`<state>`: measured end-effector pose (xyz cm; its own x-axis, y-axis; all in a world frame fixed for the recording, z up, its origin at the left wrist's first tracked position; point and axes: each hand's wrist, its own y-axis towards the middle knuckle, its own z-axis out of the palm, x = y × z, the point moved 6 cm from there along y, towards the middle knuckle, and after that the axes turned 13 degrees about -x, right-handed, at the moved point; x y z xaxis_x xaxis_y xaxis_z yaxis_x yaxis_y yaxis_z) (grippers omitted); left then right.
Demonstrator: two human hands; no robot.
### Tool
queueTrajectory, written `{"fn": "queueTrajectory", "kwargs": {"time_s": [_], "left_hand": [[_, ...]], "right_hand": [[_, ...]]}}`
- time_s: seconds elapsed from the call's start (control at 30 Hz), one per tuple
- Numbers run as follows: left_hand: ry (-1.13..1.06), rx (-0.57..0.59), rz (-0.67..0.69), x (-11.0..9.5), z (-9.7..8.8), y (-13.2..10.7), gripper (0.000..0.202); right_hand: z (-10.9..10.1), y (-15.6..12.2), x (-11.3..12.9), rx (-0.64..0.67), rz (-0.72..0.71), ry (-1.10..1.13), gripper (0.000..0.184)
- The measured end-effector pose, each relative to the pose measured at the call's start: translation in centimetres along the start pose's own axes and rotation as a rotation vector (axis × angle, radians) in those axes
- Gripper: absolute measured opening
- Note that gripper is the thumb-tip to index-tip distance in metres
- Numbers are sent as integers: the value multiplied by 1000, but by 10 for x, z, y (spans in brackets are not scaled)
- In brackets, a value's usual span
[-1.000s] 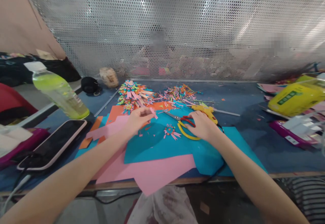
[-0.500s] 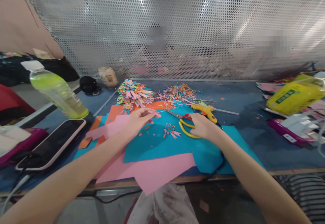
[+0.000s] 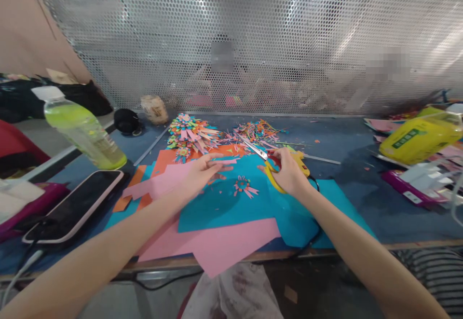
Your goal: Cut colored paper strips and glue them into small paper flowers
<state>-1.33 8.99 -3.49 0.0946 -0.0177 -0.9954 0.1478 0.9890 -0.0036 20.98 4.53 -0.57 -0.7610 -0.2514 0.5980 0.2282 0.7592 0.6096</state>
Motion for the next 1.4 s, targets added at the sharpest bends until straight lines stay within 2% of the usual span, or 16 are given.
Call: {"fn": "queueTrajectory", "kwargs": {"time_s": [0.1, 0.23, 0.33, 0.47, 0.53, 0.7, 0.77, 0.9, 1.07, 1.17, 1.27, 1.4], "left_hand": [[-4, 81, 2, 0, 10, -5, 29], [-63, 181, 9, 0, 27, -15, 25], [-53, 175, 23, 0, 36, -22, 25], [22, 200, 62, 0, 43, -32, 23], [51, 193, 98, -3, 41, -34, 23], [75, 94, 111, -7, 32, -29, 22], [44, 102, 117, -7, 32, -28, 22], [49, 195, 155, -3, 38, -34, 21], [327, 240, 323, -5, 41, -44, 16], [424, 256, 372, -6, 42, -44, 14], [340, 215, 346, -8, 40, -39, 16], [139, 57, 223, -10, 27, -26, 16]], "right_hand": [[12, -1, 0, 69, 136, 301, 35], [25, -10, 19, 198, 190, 479, 28], [31, -16, 36, 265, 219, 633, 34], [30, -19, 45, 242, 261, 667, 39], [30, -21, 47, 267, 263, 673, 40], [28, -26, 51, 336, 285, 784, 42], [29, -27, 52, 327, 300, 818, 41], [29, -25, 48, 222, 312, 738, 41], [28, -23, 53, 208, 277, 799, 37], [27, -23, 58, 209, 266, 805, 35], [26, -22, 61, 191, 265, 793, 36], [21, -19, 56, 63, 254, 721, 39]]}}
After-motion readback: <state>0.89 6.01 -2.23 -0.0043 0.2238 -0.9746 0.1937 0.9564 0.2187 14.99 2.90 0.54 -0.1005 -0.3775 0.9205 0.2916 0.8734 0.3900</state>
